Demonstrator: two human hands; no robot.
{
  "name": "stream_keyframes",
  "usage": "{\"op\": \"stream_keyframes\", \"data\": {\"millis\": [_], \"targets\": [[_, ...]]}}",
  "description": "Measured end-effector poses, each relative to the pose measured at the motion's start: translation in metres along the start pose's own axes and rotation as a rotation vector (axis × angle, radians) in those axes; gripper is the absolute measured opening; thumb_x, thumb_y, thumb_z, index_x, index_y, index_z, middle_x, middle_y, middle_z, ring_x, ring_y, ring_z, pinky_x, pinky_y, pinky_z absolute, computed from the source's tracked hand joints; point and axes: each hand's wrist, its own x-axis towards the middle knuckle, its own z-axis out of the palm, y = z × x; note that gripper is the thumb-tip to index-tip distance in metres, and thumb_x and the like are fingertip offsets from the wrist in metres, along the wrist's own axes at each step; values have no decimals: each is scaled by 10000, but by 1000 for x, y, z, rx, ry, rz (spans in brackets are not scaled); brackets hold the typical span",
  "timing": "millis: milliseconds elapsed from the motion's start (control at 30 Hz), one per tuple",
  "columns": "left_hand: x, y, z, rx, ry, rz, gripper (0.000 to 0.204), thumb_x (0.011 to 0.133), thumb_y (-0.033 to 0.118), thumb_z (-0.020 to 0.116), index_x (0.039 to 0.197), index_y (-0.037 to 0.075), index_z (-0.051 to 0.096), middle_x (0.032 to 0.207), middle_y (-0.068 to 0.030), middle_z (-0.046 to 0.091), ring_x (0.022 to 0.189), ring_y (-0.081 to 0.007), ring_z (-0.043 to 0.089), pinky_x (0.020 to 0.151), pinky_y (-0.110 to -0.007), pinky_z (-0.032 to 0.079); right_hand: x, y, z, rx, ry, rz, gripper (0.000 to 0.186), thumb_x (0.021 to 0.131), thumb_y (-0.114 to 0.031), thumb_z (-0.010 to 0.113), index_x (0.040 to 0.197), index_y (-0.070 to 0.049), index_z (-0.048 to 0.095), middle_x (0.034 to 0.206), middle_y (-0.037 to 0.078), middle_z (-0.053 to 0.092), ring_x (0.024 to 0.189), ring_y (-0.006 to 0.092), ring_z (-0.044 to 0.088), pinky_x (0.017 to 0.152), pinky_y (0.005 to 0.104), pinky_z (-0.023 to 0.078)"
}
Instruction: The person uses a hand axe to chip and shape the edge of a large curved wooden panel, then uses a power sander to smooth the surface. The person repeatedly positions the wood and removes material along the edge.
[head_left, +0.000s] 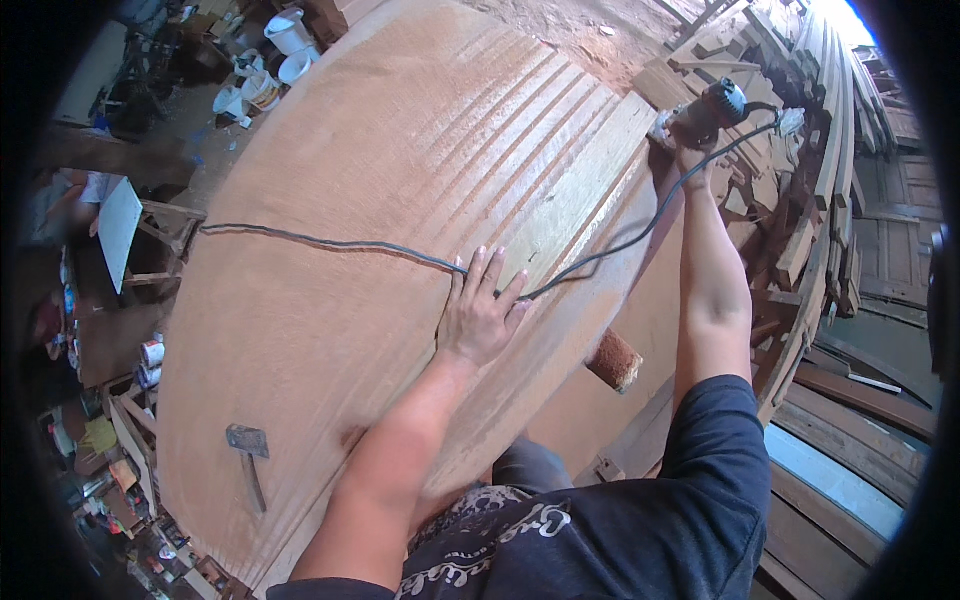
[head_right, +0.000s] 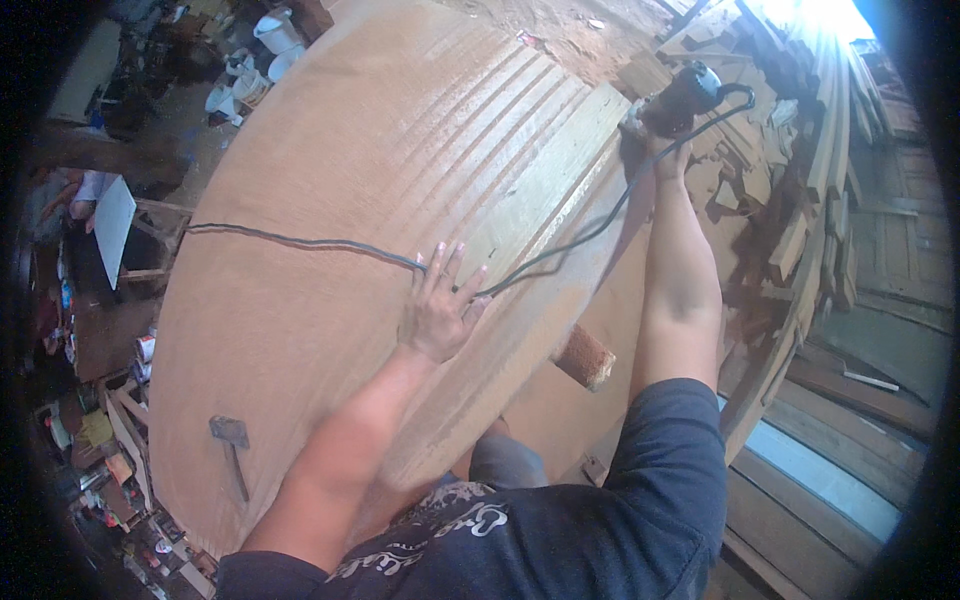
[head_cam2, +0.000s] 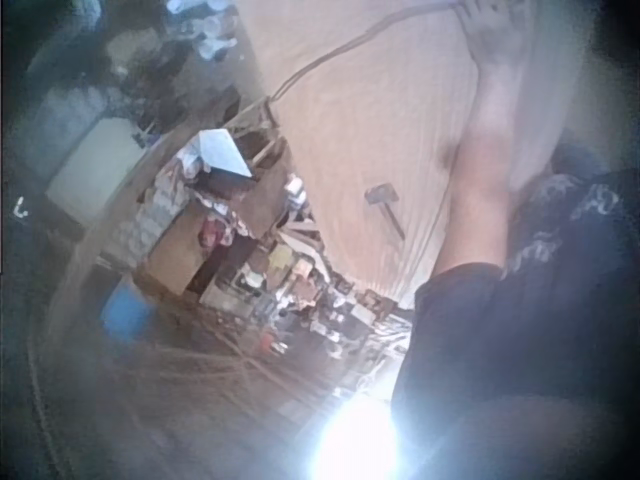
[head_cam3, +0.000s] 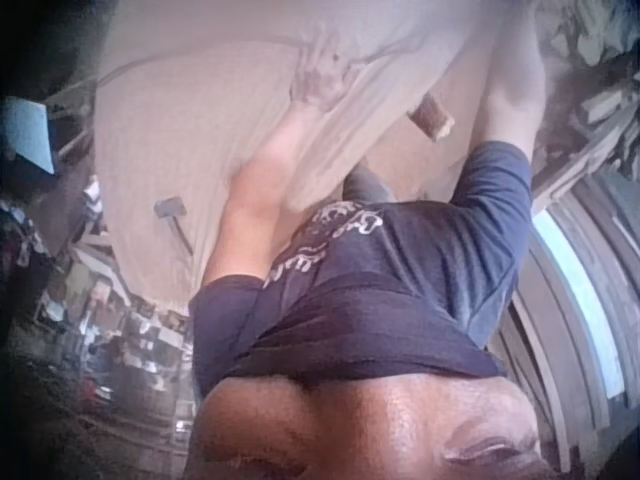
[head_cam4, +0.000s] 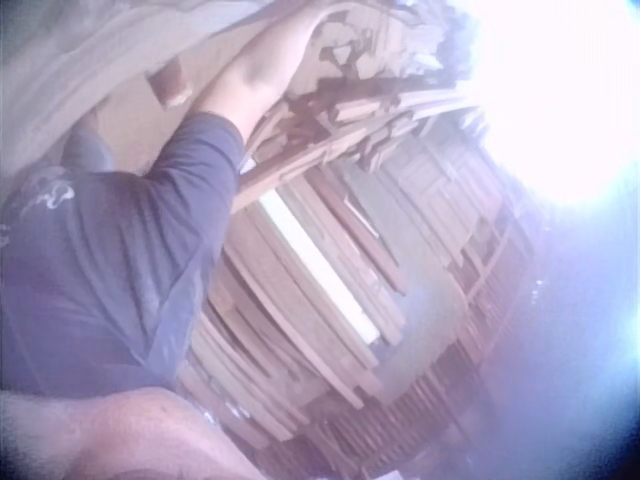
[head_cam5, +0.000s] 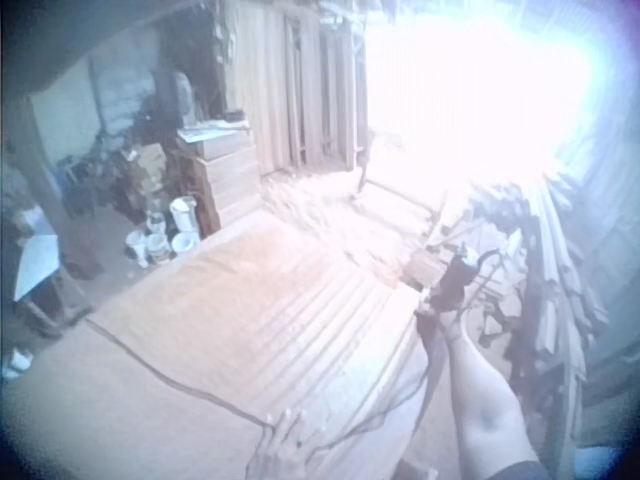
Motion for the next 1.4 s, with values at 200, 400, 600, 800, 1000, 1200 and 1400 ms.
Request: {"op": "stream_keyframes", "data": {"millis": [200, 400, 600, 800, 1000, 1200, 1400], "targets": [[-2, 1, 9, -44, 66, 13, 418, 947, 327, 734, 1339, 183, 755, 1654, -173, 472, 1560, -443, 374, 1262, -662, 287, -58, -24, -44, 111, 15, -106, 883, 815, -113, 941, 1547, -45, 454, 1449, 113, 600, 1329, 269, 591, 1122, 420, 505], [-15, 7, -12, 26, 226, -208, 552, 859, 200, 652, 1409, 189, 698, 1652, -164, 467, 1574, -407, 348, 1278, -621, 232, -228, -149, -88, -378, -198, -264, 794, 887, -268, 885, 1541, -34, 499, 1488, 191, 578, 1404, 362, 535, 1194, 486, 391], [-73, 57, -67, -650, 128, 18, 641, 994, 289, 636, 1586, 82, 508, 1639, -221, 484, 1562, -371, 401, 1293, -507, 278, -366, -314, -127, -196, -469, -207, 698, 838, -236, 897, 1428, -55, 570, 1314, 165, 702, 1218, 352, 700, 1063, 437, 550], [-201, 111, -151, -1159, -266, -13, 687, 1089, 446, 629, 1618, 41, 464, 1612, -210, 536, 1539, -302, 462, 1252, -420, 373, -445, -384, -118, -98, -712, -238, 837, 794, -273, 905, 1488, -41, 500, 1446, 231, 615, 1348, 418, 614, 1121, 503, 518], [-290, 94, -228, -1176, -309, -234, 807, 974, 409, 810, 1616, 65, 465, 1635, -190, 506, 1519, -293, 480, 1267, -453, 360, -471, -412, -75, -212, -1172, -351, 894, 775, -321, 900, 1511, -45, 474, 1507, 247, 574, 1412, 430, 564, 1160, 506, 491], [-356, 82, -260, -460, 116, -146, 771, 891, 449, 865, 1521, 111, 576, 1586, -210, 539, 1420, -413, 563, 1200, -476, 437, -445, -463, 1, -74, -1327, -772, 710, 782, -167, 843, 1426, -62, 564, 1440, 214, 615, 1340, 426, 612, 1106, 495, 539], [-468, 66, -234, -456, 722, -888, 577, 978, 377, 789, 1415, 35, 633, 1463, -234, 634, 1364, -399, 605, 1156, -461, 477, -403, -493, 145, -489, -1292, -924, 545, 821, -114, 762, 1348, -87, 624, 1241, 199, 702, 1122, 428, 706, 908, 519, 602]]}}
